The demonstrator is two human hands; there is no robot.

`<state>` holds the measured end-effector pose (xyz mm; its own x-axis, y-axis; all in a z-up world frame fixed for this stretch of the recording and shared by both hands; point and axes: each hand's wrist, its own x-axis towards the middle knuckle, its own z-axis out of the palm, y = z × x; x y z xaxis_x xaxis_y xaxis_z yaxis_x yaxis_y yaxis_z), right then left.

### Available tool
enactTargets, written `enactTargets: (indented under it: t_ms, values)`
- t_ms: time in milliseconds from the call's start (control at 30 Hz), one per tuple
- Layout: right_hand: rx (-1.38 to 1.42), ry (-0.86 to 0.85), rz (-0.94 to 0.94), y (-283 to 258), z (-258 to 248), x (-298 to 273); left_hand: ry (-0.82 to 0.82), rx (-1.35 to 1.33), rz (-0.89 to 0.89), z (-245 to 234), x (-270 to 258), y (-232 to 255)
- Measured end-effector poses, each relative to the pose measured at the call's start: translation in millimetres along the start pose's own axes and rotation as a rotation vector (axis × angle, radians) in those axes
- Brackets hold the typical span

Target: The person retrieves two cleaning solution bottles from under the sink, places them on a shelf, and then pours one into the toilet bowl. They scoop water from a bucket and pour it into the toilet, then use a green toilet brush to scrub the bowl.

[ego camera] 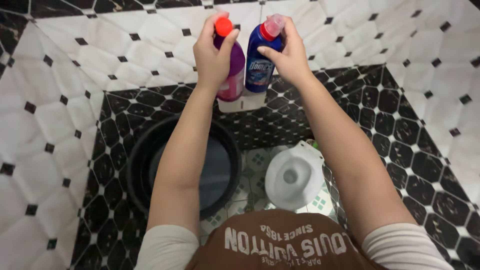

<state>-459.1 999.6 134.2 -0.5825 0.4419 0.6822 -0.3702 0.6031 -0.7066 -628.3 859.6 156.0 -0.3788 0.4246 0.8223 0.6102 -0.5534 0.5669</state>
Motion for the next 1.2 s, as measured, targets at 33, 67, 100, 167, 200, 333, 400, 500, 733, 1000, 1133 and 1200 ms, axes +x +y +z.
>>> enactTargets:
  t_ms: [33,67,100,167,200,333,400,500,733,1000,1133,1200]
  values:
    - [-0.006,0.001,-0.012,12.2,1.8,10.9,0.034,-0.011,0.023,1.9,7.5,-14.1]
    - [-0.014,0.004,-0.027,23.5,2.3,20.8,0.047,-0.012,-0.013,4.4,14.8,-27.1]
    - [0.004,0.004,-0.002,33.9,2.5,27.5,0.059,-0.012,-0.049,7.1,20.7,-38.8]
    - [0.039,0.005,0.045,52.8,1.2,41.9,0.079,-0.013,-0.077,12.8,32.9,-58.5]
    - [0.038,0.009,0.049,62.0,1.9,45.0,0.087,-0.008,-0.079,14.3,34.6,-66.6]
    - [-0.003,0.026,0.033,86.4,0.6,56.3,0.096,0.023,-0.131,22.5,39.0,-84.8]
    - [-0.023,0.039,0.028,92.4,-1.7,62.3,0.106,0.029,-0.119,26.6,42.3,-89.0]
    - [-0.020,0.055,0.049,97.9,-5.2,64.0,0.107,0.049,-0.109,31.9,42.5,-95.1]
    - [-0.169,0.079,0.019,88.7,-8.4,60.9,0.125,0.042,-0.160,45.0,42.7,-102.6]
    - [-0.244,0.027,0.052,87.6,-8.1,52.0,0.111,0.182,-0.099,43.8,37.7,-96.8]
    - [-0.166,-0.025,0.101,99.0,-20.8,35.9,0.043,0.246,-0.098,34.3,32.4,-88.4]
    - [-0.211,-0.022,0.129,103.8,-37.2,14.8,0.140,0.383,0.085,39.7,14.4,-82.3]
